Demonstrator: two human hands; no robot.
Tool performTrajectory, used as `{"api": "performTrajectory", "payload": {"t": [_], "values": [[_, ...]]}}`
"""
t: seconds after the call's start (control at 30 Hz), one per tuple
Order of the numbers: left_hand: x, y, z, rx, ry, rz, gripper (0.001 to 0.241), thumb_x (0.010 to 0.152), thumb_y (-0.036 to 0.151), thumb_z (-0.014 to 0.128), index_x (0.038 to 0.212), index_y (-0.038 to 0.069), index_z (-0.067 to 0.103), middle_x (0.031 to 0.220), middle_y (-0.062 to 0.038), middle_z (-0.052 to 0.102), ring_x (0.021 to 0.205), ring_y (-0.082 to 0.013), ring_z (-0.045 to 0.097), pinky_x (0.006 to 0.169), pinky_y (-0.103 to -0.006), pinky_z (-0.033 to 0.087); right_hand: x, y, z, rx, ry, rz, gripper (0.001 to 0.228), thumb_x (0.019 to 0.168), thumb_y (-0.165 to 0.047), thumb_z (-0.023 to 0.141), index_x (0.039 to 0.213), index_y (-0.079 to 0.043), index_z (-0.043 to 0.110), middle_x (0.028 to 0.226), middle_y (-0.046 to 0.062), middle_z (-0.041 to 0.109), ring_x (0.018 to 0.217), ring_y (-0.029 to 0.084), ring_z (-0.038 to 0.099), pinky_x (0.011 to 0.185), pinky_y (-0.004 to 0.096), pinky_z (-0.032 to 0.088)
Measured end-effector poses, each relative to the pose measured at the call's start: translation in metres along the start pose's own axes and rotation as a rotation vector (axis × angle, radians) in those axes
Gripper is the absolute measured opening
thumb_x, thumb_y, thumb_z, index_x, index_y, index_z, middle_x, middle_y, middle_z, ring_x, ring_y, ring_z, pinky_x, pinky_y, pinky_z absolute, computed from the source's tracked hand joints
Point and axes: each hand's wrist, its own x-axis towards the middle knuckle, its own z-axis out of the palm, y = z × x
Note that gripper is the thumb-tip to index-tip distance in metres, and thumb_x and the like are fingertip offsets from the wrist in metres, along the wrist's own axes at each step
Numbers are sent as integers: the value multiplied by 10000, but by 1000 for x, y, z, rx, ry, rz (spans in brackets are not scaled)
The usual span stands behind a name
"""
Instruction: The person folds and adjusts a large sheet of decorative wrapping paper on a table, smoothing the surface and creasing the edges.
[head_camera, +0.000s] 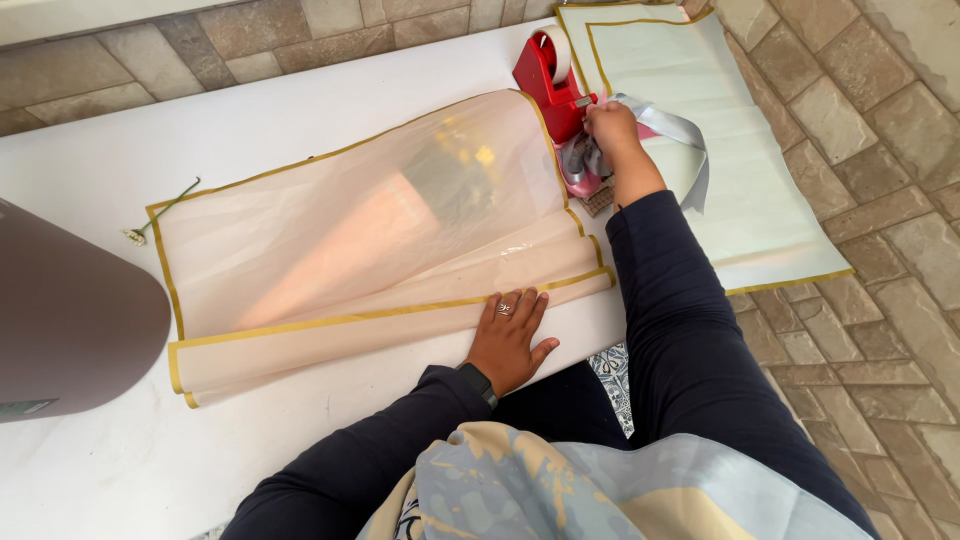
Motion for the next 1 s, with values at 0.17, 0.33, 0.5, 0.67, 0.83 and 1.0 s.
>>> {"api": "performTrajectory", "payload": {"t": [0.17,0.33,0.5,0.67,0.83,1.0], "values": [[0,0,0,11,-8,0,737,1058,596,255,1536,53,399,1487,-166,435,1400,-345,392,1206,-546,188,26,32,3,-211,90,-50,181,982,-306,661,925,-142,710,722,43,709,670,161,698,615,265,573],[1,0,0,1,-1,4,738,1058,597,261,1530,49,410,1480,-170,444,1395,-348,401,1203,-552,189,26,27,2,-325,75,-131,158,989,-333,680,906,-202,708,666,-21,686,678,132,679,638,247,530],[-1,0,2,8,35,16,737,1056,597,273,1521,46,422,1466,-170,455,1378,-350,417,1194,-546,203,17,2,-11,-587,36,-200,123,976,-349,721,948,-228,722,779,12,725,858,219,728,794,340,550],[0,0,0,10,111,37,730,1050,591,306,1504,36,441,1448,-171,468,1352,-360,434,1176,-557,230,9,-13,-29,-987,29,-47,201,1077,-436,568,1160,-271,645,1155,182,644,1245,391,576,1039,438,394],[3,-3,6,15,196,58,723,1029,589,357,1482,39,479,1419,-169,501,1308,-363,476,1155,-555,269,-2,-43,-64,-870,214,-238,129,1078,-393,512,1073,-289,590,922,80,687,1057,333,643,926,451,468],[2,-4,8,18,151,50,729,1028,591,355,1507,50,454,1446,-161,482,1328,-361,469,1165,-551,258,-138,-84,-72,-258,66,-519,106,1103,-121,561,1112,-191,641,797,34,650,608,124,657,611,237,567]]}}
